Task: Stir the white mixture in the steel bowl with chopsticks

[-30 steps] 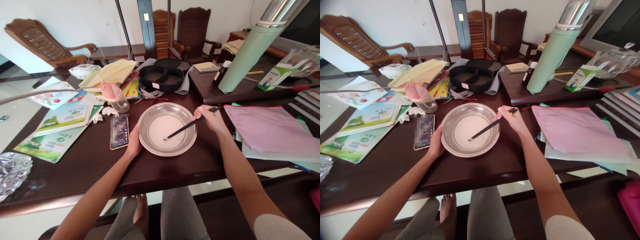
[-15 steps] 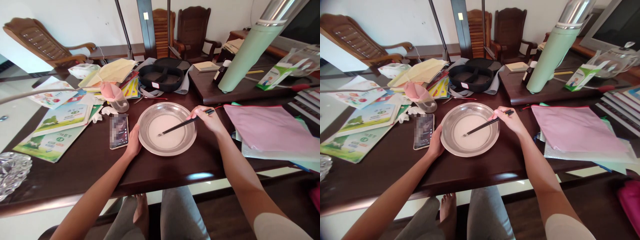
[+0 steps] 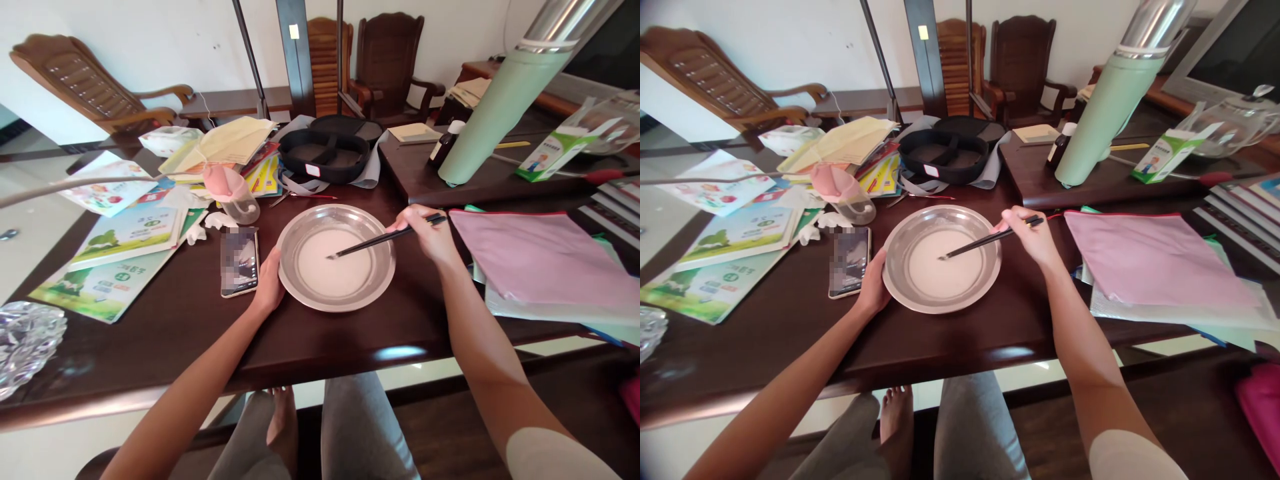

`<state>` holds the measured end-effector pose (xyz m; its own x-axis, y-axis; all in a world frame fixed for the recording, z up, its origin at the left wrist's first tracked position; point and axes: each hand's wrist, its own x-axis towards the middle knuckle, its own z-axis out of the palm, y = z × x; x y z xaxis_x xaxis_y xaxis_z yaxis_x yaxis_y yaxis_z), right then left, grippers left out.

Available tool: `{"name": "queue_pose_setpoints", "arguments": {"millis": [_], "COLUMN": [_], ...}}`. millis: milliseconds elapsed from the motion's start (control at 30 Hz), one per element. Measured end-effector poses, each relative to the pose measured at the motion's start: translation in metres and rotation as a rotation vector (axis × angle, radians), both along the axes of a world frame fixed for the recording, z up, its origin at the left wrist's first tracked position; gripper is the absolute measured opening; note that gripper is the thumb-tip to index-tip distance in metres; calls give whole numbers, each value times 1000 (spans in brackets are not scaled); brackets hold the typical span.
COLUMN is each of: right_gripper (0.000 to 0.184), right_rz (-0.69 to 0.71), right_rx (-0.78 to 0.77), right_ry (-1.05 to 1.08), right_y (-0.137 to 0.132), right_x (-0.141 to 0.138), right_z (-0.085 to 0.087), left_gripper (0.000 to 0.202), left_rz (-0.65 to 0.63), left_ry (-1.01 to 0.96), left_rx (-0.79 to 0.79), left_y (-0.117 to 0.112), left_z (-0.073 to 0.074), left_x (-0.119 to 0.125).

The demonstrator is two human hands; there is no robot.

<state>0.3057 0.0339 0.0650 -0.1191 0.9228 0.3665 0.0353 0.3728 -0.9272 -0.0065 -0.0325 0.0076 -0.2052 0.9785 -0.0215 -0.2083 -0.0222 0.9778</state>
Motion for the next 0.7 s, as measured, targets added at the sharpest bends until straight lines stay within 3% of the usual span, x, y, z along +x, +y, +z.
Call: {"name": "queue_pose_setpoints", "arguments": {"millis": [100, 233, 433, 633, 700], "right_gripper": [47, 43, 45, 43, 41], "right_rz": [1, 156, -48, 122, 89], "right_rx": [-1, -31, 19, -14, 5], "right_ry": [76, -47, 32, -52, -52], "right_y": [2, -1, 2, -1, -1], "right_x": [3, -4, 0, -4, -5], "right_z": [-3, -1, -1, -1, 0], "left_gripper": [46, 48, 46, 45, 43], "left_rz": [-2, 6, 6, -4, -14], "left_ry": [-16, -27, 19, 18, 3], "left_rx": [0, -5, 4, 11, 19], "left_y": [0, 0, 1, 1, 1], "left_z": [0, 1, -2, -5, -6], "left_x": [0, 0, -1, -2, -3]}}
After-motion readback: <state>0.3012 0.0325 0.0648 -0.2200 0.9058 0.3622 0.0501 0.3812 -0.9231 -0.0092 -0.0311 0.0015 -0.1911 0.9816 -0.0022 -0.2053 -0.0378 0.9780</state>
